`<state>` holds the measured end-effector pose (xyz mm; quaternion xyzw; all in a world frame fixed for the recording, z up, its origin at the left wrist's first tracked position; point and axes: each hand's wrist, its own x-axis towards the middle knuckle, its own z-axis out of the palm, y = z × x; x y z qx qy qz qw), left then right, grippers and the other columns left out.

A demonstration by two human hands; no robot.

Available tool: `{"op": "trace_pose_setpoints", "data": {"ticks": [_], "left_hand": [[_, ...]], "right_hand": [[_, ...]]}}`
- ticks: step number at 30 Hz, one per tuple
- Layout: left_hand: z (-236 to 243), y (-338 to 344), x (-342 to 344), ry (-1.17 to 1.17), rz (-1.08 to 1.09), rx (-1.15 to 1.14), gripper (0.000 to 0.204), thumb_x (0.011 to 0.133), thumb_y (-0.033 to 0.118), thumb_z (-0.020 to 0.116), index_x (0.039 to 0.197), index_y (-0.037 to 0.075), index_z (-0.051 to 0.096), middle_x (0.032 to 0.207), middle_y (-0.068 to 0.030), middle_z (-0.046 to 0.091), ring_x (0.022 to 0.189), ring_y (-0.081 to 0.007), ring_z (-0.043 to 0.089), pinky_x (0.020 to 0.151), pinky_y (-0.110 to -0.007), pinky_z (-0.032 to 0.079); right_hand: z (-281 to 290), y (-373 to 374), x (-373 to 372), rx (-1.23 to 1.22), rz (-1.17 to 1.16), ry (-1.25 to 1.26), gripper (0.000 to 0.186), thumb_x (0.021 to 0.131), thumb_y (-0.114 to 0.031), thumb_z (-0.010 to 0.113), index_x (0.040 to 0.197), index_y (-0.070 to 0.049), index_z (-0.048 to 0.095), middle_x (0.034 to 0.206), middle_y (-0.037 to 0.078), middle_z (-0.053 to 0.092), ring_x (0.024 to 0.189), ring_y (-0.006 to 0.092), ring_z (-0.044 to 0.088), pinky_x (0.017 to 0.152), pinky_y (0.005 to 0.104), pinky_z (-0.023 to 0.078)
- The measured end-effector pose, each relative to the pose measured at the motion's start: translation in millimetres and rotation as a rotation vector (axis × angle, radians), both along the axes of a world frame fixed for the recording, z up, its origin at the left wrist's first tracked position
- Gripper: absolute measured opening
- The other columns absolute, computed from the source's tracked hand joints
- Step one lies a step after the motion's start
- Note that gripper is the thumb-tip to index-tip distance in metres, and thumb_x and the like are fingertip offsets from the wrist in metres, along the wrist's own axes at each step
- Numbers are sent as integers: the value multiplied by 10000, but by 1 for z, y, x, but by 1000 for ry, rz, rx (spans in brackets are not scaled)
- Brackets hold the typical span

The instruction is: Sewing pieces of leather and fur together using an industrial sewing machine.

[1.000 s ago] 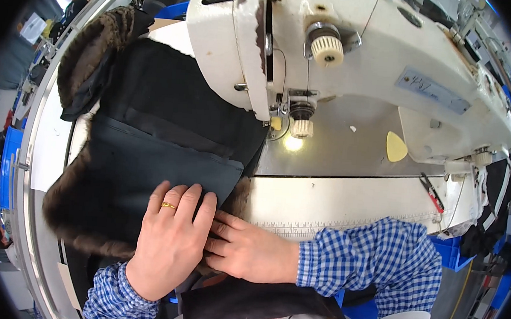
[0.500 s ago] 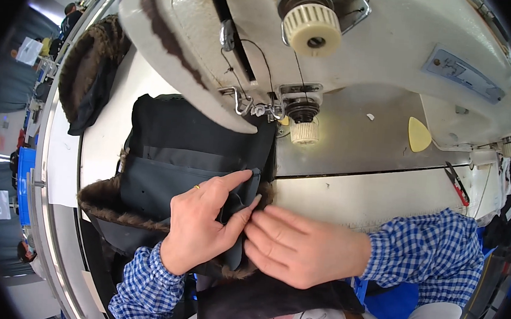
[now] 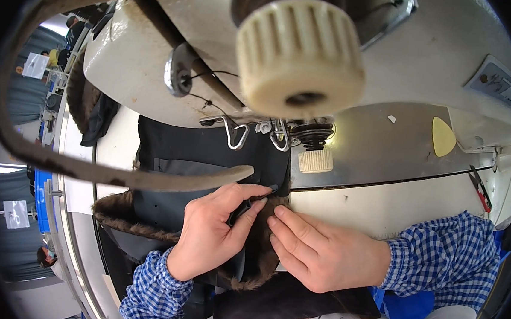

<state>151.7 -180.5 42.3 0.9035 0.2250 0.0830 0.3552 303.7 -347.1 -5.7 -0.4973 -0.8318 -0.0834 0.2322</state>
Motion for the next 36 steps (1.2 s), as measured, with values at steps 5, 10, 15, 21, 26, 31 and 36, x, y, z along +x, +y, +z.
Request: {"op": "trace_pose_setpoints", "data": {"ticks": [5, 10, 15, 21, 26, 31, 36], "left_hand": [[5, 2, -1, 97, 1, -58, 217, 917, -31, 696, 1131, 4, 716, 982, -121, 761, 888, -165, 730, 817, -264, 550], [-5, -1, 0, -12, 30, -54, 259, 892, 35, 722, 1147, 76, 743, 968, -159, 750, 841, -308, 745, 736, -328, 577], [-10, 6, 0, -66, -21, 44, 397, 873, 44, 735, 1266, 94, 720, 926, -173, 748, 824, -311, 744, 726, -322, 577], [18, 6, 9, 122, -166, 231, 669, 711, 8, 671, 1372, 103, 656, 758, -123, 711, 631, -301, 683, 584, -391, 550], [21, 6, 9, 151, -216, 318, 638, 716, 36, 675, 1353, 77, 659, 732, -129, 704, 594, -304, 667, 554, -400, 532], [24, 10, 14, 137, -240, 305, 523, 727, 34, 675, 1248, 47, 719, 713, -130, 699, 574, -315, 654, 536, -402, 519], [22, 13, 18, 134, -259, 315, 521, 730, 38, 680, 1250, 43, 718, 721, -130, 703, 579, -313, 658, 537, -402, 522]], "right_hand": [[1, 1, 0, 6, -13, 32, 362, 843, -212, 590, 1051, 64, 696, 1178, 252, 705, 1191, 396, 644, 1072, 452, 522], [0, 5, 0, 43, -83, 143, 341, 885, -220, 593, 1073, 47, 692, 1204, 250, 693, 1181, 390, 642, 1054, 446, 530], [2, 5, 1, 26, -77, 96, 372, 889, -244, 608, 1112, 42, 690, 1180, 226, 695, 1149, 375, 636, 1011, 426, 543], [13, 12, 21, 75, -80, -192, 402, 828, -230, 616, 1079, 70, 708, 1109, 233, 718, 955, 304, 647, 819, 329, 545], [7, 10, 14, 90, -61, -136, 402, 770, -159, 643, 1066, 109, 689, 1158, 290, 684, 944, 310, 663, 805, 344, 586], [6, 11, 14, 57, -56, -86, 395, 764, -142, 640, 1059, 118, 681, 1147, 295, 682, 1007, 338, 653, 883, 374, 590], [6, 18, 16, 33, -77, -82, 382, 767, -148, 633, 1045, 110, 675, 1136, 286, 686, 1020, 342, 652, 905, 377, 586]]}}
